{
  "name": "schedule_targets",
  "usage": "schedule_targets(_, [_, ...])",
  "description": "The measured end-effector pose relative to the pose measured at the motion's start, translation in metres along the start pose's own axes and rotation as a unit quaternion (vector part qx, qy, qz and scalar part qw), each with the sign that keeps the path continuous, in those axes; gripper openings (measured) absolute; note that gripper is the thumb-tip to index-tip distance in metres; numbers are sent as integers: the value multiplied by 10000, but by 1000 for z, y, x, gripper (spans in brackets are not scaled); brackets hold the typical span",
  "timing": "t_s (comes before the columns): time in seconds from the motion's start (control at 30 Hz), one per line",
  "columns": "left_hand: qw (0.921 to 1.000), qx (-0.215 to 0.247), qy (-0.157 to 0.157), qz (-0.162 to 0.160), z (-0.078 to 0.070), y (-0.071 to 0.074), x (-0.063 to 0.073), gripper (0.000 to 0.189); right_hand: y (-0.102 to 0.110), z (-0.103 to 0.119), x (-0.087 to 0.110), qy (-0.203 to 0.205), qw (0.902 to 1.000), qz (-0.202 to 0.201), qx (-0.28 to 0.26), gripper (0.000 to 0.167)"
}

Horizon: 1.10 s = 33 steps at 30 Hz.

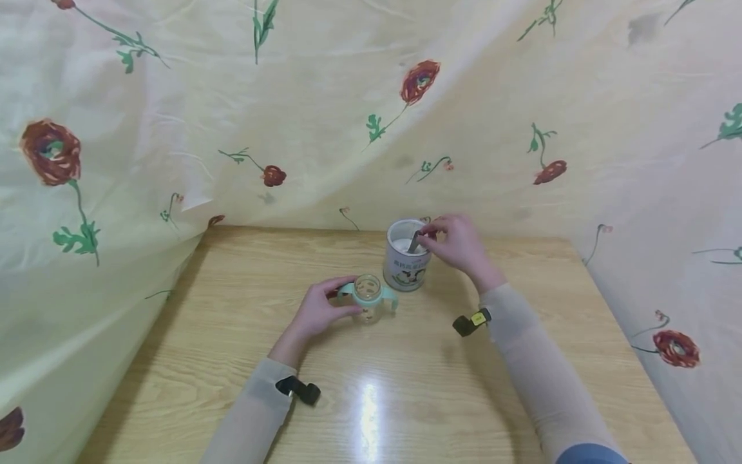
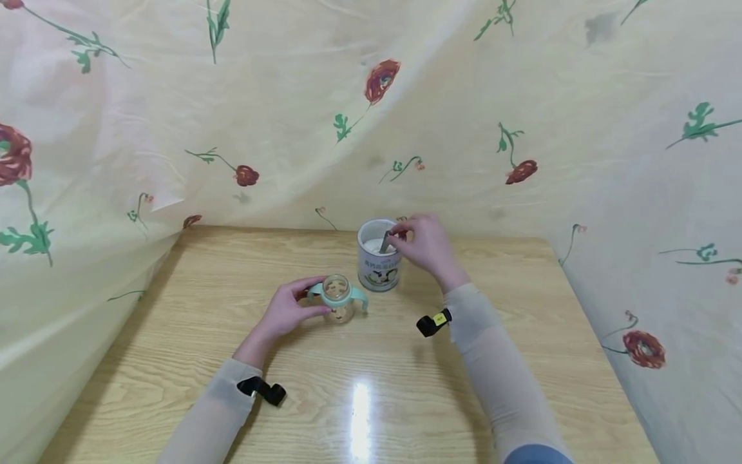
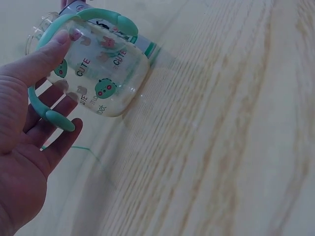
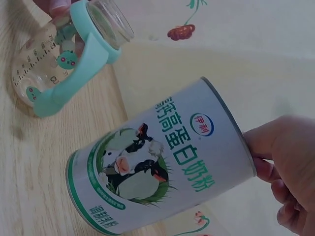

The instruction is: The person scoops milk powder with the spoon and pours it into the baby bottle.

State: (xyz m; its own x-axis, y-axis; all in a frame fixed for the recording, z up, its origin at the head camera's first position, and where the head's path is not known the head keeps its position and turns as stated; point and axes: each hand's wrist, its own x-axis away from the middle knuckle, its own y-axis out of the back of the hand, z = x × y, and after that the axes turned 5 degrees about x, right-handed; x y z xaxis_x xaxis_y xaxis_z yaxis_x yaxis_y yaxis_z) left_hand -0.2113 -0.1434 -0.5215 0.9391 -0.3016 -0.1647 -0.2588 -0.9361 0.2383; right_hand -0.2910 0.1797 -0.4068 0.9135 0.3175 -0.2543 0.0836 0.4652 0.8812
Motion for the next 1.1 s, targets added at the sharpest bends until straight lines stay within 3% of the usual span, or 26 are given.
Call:
schedule_targets(0.23, [10000,16,26,22,-2,0,-2,62,4,-4,-3,50,9999,75,-60,32])
schedule_targets(0.73, [10000,20,77,24,1,-3,-1,66,5,1,-7,-105,9967,507,-626,23])
schedule_targets(1.1, [9999,20,169,9,1,-1,2,67,2,2,-5,-298,9952,-9,-934,20])
